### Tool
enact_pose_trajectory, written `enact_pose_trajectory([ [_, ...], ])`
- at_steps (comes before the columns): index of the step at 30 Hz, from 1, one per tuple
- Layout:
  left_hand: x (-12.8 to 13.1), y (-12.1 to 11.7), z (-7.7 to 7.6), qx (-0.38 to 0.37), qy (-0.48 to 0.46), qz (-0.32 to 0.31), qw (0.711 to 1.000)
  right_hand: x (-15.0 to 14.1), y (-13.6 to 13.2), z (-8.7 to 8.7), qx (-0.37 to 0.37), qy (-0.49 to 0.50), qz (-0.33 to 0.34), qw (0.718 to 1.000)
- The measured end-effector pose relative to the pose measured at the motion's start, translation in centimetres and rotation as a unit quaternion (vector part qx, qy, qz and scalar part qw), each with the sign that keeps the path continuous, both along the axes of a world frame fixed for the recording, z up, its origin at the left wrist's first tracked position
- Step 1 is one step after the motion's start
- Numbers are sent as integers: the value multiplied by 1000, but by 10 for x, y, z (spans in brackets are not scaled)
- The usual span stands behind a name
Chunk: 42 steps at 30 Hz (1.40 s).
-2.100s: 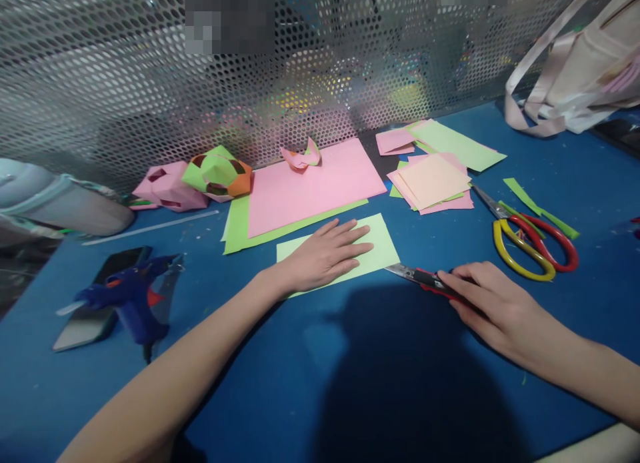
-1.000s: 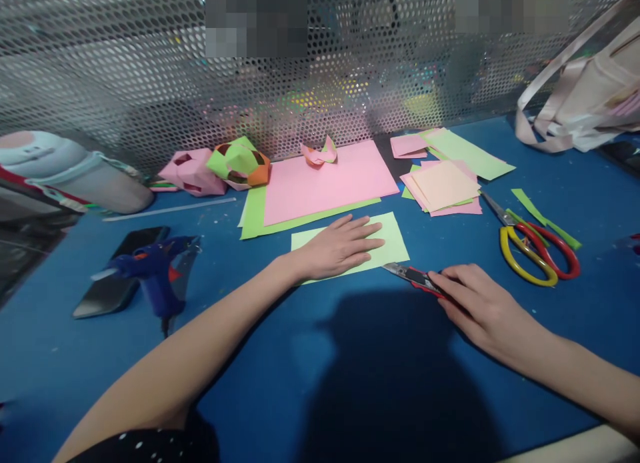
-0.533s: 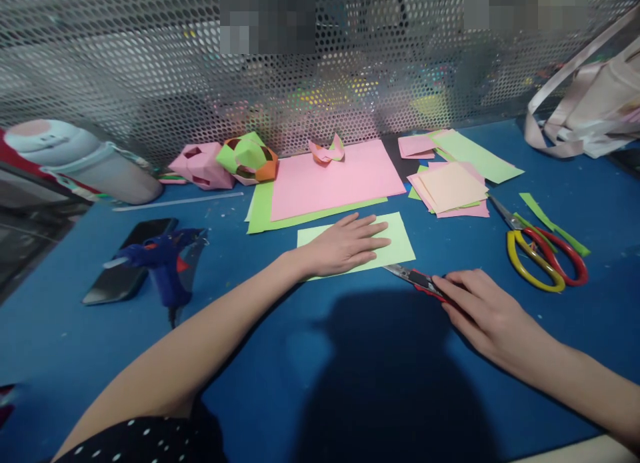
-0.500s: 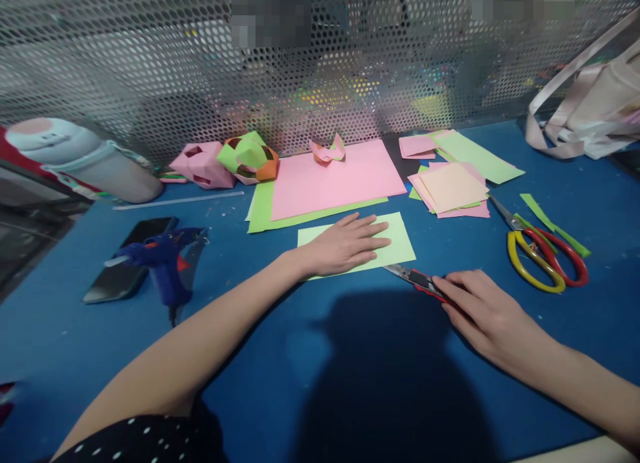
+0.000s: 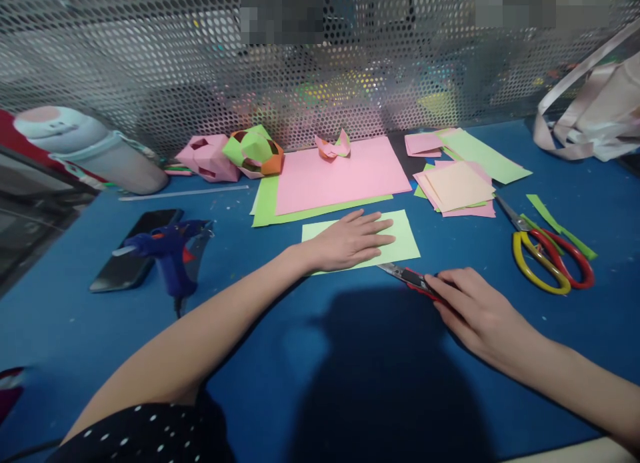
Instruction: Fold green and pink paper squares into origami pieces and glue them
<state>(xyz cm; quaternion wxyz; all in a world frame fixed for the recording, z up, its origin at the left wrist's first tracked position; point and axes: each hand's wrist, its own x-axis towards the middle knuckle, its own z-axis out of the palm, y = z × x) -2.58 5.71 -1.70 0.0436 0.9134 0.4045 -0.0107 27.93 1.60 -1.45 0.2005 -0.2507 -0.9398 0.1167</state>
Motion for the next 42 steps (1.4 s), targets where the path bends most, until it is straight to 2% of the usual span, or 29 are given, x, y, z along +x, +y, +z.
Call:
enact_pose_trajectory([
  [10, 1, -1, 4, 1, 18, -1, 1000, -7, -1, 0, -6, -11, 10, 1000],
  [20, 1, -1, 2, -13, -4, 4, 1000, -15, 0, -1, -2, -2, 25, 1000],
  [23, 2, -1, 5, -41, -40, 12, 998, -17, 0, -1, -2, -13, 22, 1000],
  [27, -2, 0, 13, -87, -149, 29, 985, -16, 0, -3, 13, -27, 16, 999],
  [30, -9, 2, 20, -89, -201, 32, 975, -16, 0, -3, 23, -33, 15, 999],
  [32, -16, 2, 22, -70, -182, 22, 981, -16, 0, -3, 27, -36, 18, 999],
  [35, -30, 0, 22, -37, -107, -4, 994, -15, -1, -1, 29, -34, 17, 999],
  [39, -48, -6, 12, -31, -20, -12, 999, -15, -1, -1, 28, -29, 16, 999],
  [42, -55, -10, 6, -26, -6, -5, 1000, -17, -1, -1, 30, -26, 18, 999],
])
